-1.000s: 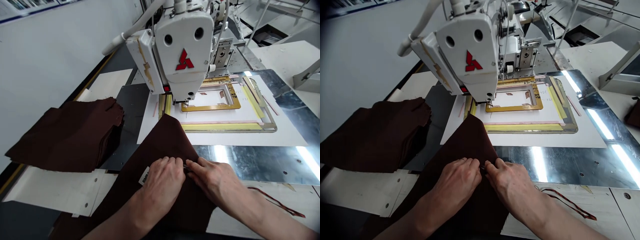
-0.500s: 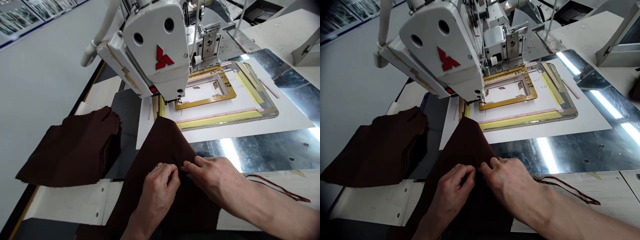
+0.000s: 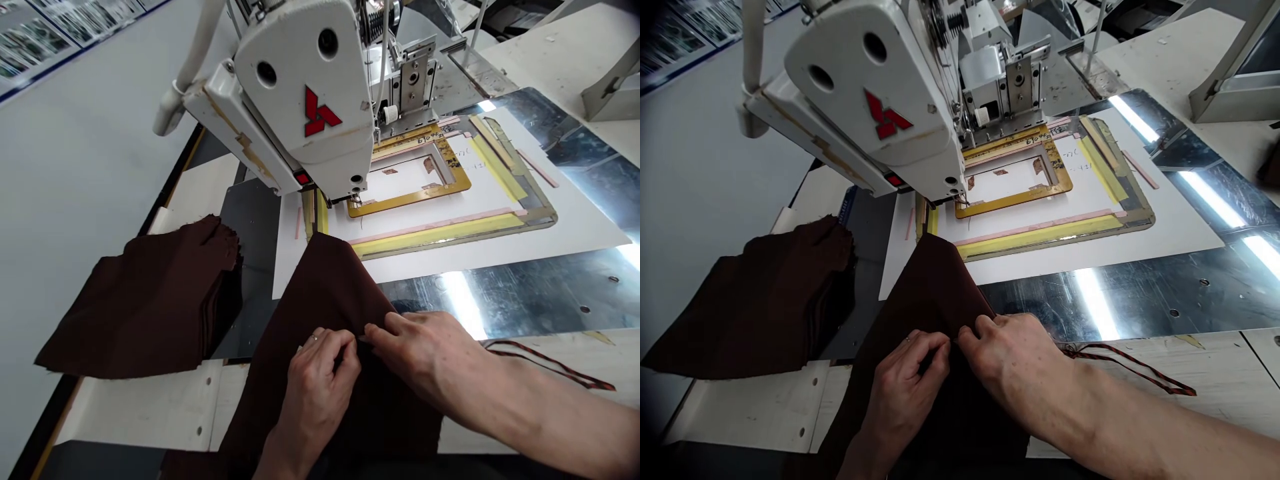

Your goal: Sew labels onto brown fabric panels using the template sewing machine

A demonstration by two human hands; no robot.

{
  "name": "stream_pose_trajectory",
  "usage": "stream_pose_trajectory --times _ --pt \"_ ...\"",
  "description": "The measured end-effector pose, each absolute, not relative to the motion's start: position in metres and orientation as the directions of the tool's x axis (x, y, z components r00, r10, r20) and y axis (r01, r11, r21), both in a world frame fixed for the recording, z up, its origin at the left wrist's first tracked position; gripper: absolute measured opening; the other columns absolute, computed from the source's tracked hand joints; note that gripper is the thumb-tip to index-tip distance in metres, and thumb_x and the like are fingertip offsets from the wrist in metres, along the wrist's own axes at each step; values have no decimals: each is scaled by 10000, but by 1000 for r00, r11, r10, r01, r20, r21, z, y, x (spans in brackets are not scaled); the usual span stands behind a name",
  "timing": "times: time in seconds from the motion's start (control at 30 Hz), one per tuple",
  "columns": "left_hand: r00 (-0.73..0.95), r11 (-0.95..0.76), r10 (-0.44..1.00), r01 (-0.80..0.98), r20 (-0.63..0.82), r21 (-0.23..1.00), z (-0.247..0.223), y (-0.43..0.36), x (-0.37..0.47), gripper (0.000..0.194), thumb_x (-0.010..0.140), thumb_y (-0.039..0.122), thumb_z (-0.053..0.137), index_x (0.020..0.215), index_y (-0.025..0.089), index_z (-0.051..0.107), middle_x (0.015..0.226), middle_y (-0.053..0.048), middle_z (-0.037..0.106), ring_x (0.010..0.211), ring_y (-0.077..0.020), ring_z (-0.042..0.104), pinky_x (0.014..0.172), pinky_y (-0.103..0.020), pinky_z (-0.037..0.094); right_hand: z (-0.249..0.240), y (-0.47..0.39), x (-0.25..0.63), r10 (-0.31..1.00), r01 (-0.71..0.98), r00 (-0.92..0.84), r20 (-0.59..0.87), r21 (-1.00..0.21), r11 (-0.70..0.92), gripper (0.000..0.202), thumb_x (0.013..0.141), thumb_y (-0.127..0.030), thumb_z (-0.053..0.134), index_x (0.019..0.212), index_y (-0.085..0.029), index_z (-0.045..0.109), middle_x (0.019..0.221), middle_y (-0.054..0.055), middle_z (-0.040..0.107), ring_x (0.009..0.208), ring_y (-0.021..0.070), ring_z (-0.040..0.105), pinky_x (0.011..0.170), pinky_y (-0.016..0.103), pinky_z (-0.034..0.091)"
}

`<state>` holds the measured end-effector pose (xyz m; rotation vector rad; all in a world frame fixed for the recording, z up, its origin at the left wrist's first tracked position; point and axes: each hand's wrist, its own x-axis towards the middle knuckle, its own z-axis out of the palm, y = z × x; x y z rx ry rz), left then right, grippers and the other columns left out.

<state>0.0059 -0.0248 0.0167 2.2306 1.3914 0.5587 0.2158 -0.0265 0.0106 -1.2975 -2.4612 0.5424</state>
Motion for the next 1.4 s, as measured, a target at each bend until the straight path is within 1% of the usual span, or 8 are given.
stream_pose_trajectory --times 0.23,0.43,0.67,0.87,1.0,1.2,1.3,1.4 --pt "436 -437 885 654 165 618 10 -26 -1 142 978 75 561 966 198 632 801 10 624 738 -137 587 765 -295 491 12 -28 216 826 708 -551 117 -459 537 157 920 -128 604 1047 -218 585 785 -19 568 614 183 536 532 354 249" --pt "453 -430 881 651 135 625 7 -29 -6 148 974 64 570 993 197 632 831 8 631 771 -135 594 783 -299 484 15 -27 216 820 696 -561 114 -470 542 160 904 -121 608 1035 -210 584 793 -19 571 605 179 516 541 347 236" --pt "458 -448 875 648 154 616 8 -27 -5 151 967 53 575 987 193 629 824 6 625 769 -138 590 786 -300 484 18 -28 215 814 700 -566 134 -443 560 210 877 -111 617 1066 -201 596 781 -14 565 610 185 520 551 348 261" --pt "465 -474 868 665 177 577 6 -30 -3 143 967 56 571 979 189 621 814 2 626 763 -146 590 776 -304 484 21 -27 213 808 713 -581 93 -420 561 232 809 -102 646 1022 -194 624 777 -4 582 606 186 544 536 350 278" --pt "483 -509 853 690 197 514 3 -34 -2 124 967 66 569 966 182 614 799 -8 627 756 -162 586 772 -320 485 24 -28 210 798 717 -599 69 -397 573 218 778 -113 676 981 -184 638 770 7 591 603 188 553 503 356 259" --pt "527 -572 818 699 231 429 2 -34 2 119 952 56 577 943 171 604 777 -19 622 745 -174 577 786 -346 486 18 -26 209 771 693 -637 12 -429 579 166 813 -91 652 948 -185 628 781 9 606 593 184 559 480 346 240" --pt "506 -550 832 692 229 467 3 -33 1 134 949 48 571 931 176 605 768 -10 613 732 -163 576 778 -333 488 14 -26 214 783 693 -622 -14 -475 542 133 866 -98 624 943 -204 601 796 -6 613 592 181 563 495 340 255" --pt "463 -498 861 684 210 533 5 -33 -1 148 954 50 559 927 187 609 777 0 609 738 -150 583 770 -309 488 12 -28 220 842 704 -540 7 -544 456 64 960 -168 586 1004 -214 574 835 -13 618 677 184 613 527 330 293"
